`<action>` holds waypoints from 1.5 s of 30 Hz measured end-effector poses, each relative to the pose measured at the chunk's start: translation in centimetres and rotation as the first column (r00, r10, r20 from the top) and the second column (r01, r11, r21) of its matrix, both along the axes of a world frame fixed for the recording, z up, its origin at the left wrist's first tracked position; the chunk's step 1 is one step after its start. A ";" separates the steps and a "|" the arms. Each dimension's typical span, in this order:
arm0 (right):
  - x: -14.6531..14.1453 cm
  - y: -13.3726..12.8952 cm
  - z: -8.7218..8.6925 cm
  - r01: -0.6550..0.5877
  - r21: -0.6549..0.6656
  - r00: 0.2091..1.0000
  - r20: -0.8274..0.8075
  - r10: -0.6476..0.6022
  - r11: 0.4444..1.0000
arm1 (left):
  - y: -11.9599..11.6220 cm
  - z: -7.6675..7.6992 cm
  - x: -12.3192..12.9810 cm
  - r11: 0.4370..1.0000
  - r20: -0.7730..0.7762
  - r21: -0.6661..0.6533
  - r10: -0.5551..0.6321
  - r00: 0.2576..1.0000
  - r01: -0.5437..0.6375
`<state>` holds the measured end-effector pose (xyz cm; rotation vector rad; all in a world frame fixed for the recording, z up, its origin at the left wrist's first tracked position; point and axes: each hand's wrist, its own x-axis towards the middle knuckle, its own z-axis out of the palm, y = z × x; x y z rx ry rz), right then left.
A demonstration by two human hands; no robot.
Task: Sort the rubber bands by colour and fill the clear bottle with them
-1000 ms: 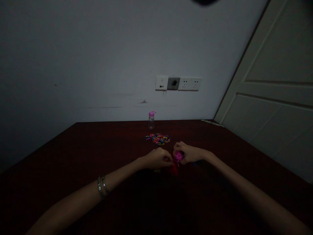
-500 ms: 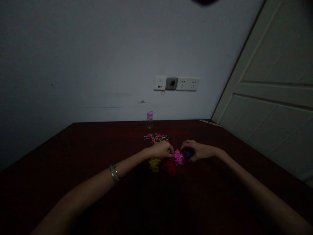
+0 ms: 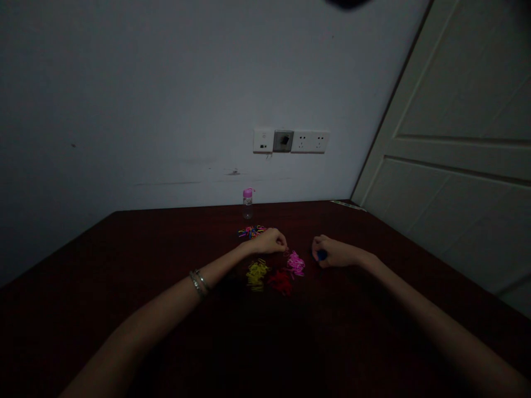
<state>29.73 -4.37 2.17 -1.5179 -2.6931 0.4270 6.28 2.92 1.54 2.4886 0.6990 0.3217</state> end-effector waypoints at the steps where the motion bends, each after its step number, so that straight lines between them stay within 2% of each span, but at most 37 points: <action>1: 0.4 0.1 -0.1 0.008 0.005 1.000 0.001 -0.008 1.000 | 0.1 -0.1 -0.1 1.000 0.004 -0.007 0.005 1.000 -0.005; 6: 1.4 -0.4 0.1 0.046 0.027 0.997 -0.064 -0.044 0.999 | 0.8 -0.3 -0.3 1.000 -0.043 -0.012 0.015 0.999 -0.016; 10: 0.0 -2.2 0.5 -0.001 0.040 0.991 -0.134 0.007 0.999 | 1.3 -0.7 0.3 1.000 -0.081 -0.012 0.015 0.997 -0.016; 13: -1.4 -3.5 0.4 -0.068 -0.001 0.988 -0.140 0.067 0.998 | 1.4 -0.9 1.0 0.999 -0.094 0.004 0.036 0.995 -0.036; 16: -1.7 -3.9 0.2 -0.069 -0.006 0.991 -0.118 0.068 0.998 | 1.4 -1.1 1.5 0.999 -0.118 0.005 0.032 0.993 -0.032; 22: -0.4 -3.7 0.4 0.016 0.092 1.000 -0.012 -0.015 0.996 | 1.2 -1.5 2.0 0.997 -0.124 -0.052 0.050 0.991 -0.057; 25: -1.5 -4.4 0.9 0.010 0.148 0.999 -0.043 -0.003 0.989 | 1.1 -1.4 2.0 0.993 -0.126 -0.094 0.057 0.990 -0.069; 28: -3.6 -5.0 1.3 -0.058 0.197 0.993 -0.094 0.078 0.979 | 1.1 -1.3 1.8 0.987 -0.132 -0.129 0.076 0.988 -0.093; 34: -6.2 -3.7 0.9 -0.188 0.194 0.972 -0.105 0.211 0.963 | 1.3 -1.1 1.1 0.978 -0.120 -0.171 0.104 0.987 -0.124; 40: -6.5 -2.3 0.3 -0.195 0.152 0.974 -0.084 0.210 0.969 | 1.8 -0.8 -0.3 0.979 -0.080 -0.141 0.136 0.987 -0.147; 45: -6.5 -2.1 0.0 -0.193 0.134 0.974 -0.093 0.206 0.972 | 1.7 0.2 -2.1 0.964 -0.037 -0.118 0.234 0.972 -0.237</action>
